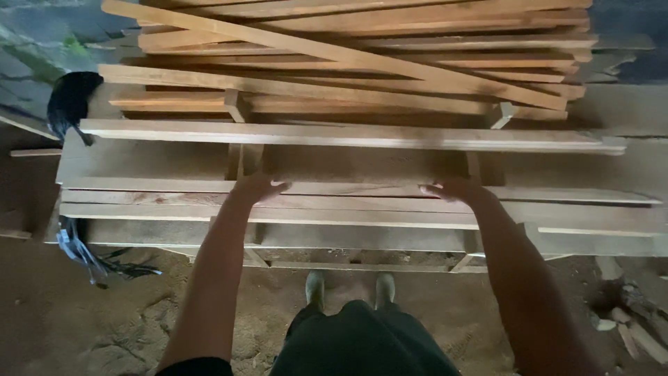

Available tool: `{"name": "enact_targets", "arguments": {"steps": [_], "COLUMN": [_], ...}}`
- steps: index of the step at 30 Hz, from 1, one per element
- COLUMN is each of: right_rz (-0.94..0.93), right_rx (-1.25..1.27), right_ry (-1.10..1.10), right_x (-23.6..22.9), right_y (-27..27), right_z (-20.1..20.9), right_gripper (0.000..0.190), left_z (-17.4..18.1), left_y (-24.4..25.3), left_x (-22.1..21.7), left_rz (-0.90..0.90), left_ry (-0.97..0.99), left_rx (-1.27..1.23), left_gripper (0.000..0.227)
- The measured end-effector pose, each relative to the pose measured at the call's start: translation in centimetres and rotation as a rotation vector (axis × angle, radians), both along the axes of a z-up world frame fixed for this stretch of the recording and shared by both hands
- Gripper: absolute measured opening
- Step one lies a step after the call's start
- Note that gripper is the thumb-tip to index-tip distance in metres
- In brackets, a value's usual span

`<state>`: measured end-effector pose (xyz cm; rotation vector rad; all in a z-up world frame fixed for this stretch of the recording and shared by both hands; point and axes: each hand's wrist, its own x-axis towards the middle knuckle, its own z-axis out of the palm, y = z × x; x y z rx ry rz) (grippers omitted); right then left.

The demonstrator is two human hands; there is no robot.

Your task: Arranging and aligning long wooden slats on a workbench in a woodworking shop.

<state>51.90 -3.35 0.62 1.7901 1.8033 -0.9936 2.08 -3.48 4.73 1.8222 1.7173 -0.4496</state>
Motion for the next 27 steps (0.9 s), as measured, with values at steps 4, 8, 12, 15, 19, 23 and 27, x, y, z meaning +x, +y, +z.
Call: {"name": "enact_targets", "arguments": {"steps": [4,8,12,15,19,23,27], "right_rz": [-0.032,-0.018,0.061,0.047,0.218,0.246,0.244], "right_rx": [0.033,0.087,0.186,0.33,0.667,0.643,0.762], "right_ry": [0.015,0.025,0.024,-0.068,-0.225,-0.084,-0.045], "right_x": [-0.1,1.0,-0.5,-1.3,-6.3,-12.4,-14.4], "right_y": [0.7,0.5,-1.4,-2.9,-3.9,-3.4,-3.3], "right_z": [-2.2,-5.0,-2.3,-4.1,-1.9,-1.8,-7.0], "right_gripper": [0.082,0.082,0.077,0.066,0.042,0.043,0.042], "left_z": [-4.8,0.5,-9.2,-10.6,-13.8,-7.9,-16.3], "left_y": [0.9,-1.6,0.2,-0.7,-0.4,-2.1,-1.1], "left_x": [-1.5,0.3,-2.1,-0.8,4.1,13.5,15.7], "left_rz": [0.011,0.03,0.013,-0.115,-0.34,-0.454,-0.056], "left_ry": [0.017,0.011,0.025,0.175,0.374,0.313,-0.429], "left_rx": [0.015,0.103,0.238,0.374,0.618,0.588,1.222], "left_gripper": [0.084,0.075,0.066,0.055,0.033,0.026,0.02]}}
